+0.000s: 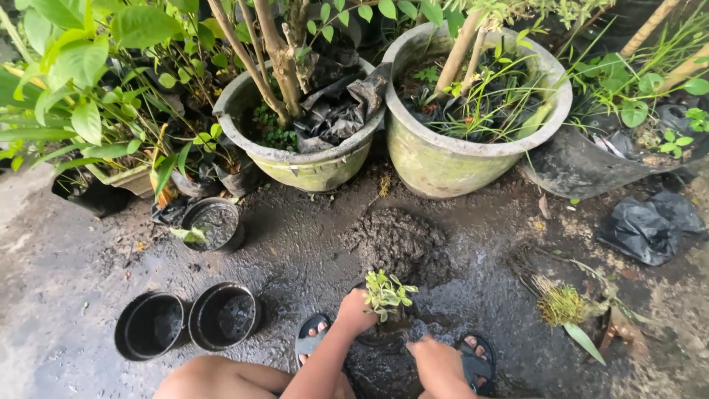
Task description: Planting a small seedling into a pile of wet soil using a hand trowel while sitting on the ground.
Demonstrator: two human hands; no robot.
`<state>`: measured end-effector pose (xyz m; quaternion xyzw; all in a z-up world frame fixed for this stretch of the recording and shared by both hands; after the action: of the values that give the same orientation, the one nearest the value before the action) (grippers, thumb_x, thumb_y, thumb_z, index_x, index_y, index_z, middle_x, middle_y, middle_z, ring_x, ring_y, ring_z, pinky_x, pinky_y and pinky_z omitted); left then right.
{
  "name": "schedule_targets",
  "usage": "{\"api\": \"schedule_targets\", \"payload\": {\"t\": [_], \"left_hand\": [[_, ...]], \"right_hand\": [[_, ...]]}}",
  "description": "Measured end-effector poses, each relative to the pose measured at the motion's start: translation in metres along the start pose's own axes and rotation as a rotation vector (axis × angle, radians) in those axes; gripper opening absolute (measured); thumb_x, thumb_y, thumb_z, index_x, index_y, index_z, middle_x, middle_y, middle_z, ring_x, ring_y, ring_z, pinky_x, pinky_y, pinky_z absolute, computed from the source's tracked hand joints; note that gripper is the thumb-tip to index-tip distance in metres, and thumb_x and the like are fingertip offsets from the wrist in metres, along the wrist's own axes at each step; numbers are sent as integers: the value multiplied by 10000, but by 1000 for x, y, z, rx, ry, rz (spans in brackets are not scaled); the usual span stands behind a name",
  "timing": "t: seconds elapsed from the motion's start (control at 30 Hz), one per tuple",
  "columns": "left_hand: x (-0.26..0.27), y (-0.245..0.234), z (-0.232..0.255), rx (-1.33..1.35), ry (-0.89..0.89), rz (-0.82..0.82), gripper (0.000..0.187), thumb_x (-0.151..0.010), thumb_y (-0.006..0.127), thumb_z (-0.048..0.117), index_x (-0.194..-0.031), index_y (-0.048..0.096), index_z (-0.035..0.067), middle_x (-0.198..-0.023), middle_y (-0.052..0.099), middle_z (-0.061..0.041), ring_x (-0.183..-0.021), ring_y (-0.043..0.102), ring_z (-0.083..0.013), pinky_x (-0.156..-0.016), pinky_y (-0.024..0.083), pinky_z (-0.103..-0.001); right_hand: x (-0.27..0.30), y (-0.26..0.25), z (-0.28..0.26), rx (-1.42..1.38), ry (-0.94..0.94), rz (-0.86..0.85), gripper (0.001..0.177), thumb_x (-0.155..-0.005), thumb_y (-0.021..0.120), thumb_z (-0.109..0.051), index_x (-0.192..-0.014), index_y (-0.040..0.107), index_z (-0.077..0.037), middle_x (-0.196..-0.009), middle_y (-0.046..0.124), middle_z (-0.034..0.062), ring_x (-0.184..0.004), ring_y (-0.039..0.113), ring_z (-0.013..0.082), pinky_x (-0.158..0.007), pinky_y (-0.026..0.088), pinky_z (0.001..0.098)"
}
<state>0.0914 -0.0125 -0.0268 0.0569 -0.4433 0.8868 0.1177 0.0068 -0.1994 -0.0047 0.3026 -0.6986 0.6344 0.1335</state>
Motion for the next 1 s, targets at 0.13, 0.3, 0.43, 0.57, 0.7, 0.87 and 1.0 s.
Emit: {"api": "schedule_targets", "payload": {"t": [0.13,0.3,0.43,0.57,0.7,0.87,1.0], "left_hand": [[2,1,-1,21,-23,-10,237,-806,685,241,-948,752,63,-926,749,-160,-803,699,-392,-727,566,-460],[2,-6,3,13,-47,-21,206,-798,685,219,-921,754,69,-884,751,-138,-754,696,-363,-696,566,-439],[3,-2,0,7,-2,9,203,-799,673,213,-916,754,69,-884,752,-156,-756,694,-399,-685,563,-470],[3,-11,4,48,18,54,210,-805,664,218,-937,749,80,-891,758,-148,-757,692,-401,-683,553,-472],[2,-12,6,16,98,96,187,-793,659,200,-902,747,77,-856,754,-147,-721,687,-407,-649,543,-481],[2,-9,9,-1,42,27,230,-806,663,235,-951,750,80,-914,758,-146,-776,693,-399,-687,549,-471],[-2,-9,3,11,-11,13,224,-787,679,205,-939,741,52,-903,753,-167,-778,686,-418,-704,556,-475]], "right_hand": [[3,6,3,26,6,-97,259,-924,526,-227,-1108,692,-304,-1100,611,81,-985,660,367,-914,518,506],[-9,14,15,59,80,13,281,-974,499,-239,-1112,714,-357,-1092,586,88,-963,651,408,-958,501,561],[33,-55,-12,49,-47,128,252,-883,570,-137,-1059,710,-250,-945,620,64,-792,680,316,-743,549,466],[9,-34,3,56,48,50,289,-940,533,-171,-1163,694,-260,-968,593,131,-765,687,389,-782,551,531],[35,-61,-7,111,-10,229,186,-862,565,-131,-993,686,-185,-952,588,117,-704,674,335,-688,549,480],[22,-64,-6,69,43,201,311,-907,533,-163,-1162,684,-257,-953,598,120,-738,691,364,-707,556,504],[46,-82,-15,62,21,152,418,-865,552,-114,-1229,668,-286,-984,621,90,-758,687,332,-721,554,464]]}}
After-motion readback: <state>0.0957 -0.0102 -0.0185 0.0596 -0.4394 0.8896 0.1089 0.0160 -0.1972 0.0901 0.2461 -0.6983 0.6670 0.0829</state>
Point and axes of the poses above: each hand's wrist, its own x-axis away from the middle knuckle, its own y-axis out of the palm, z = x × y, the point moved 9 cm from there along -x, towards the middle knuckle
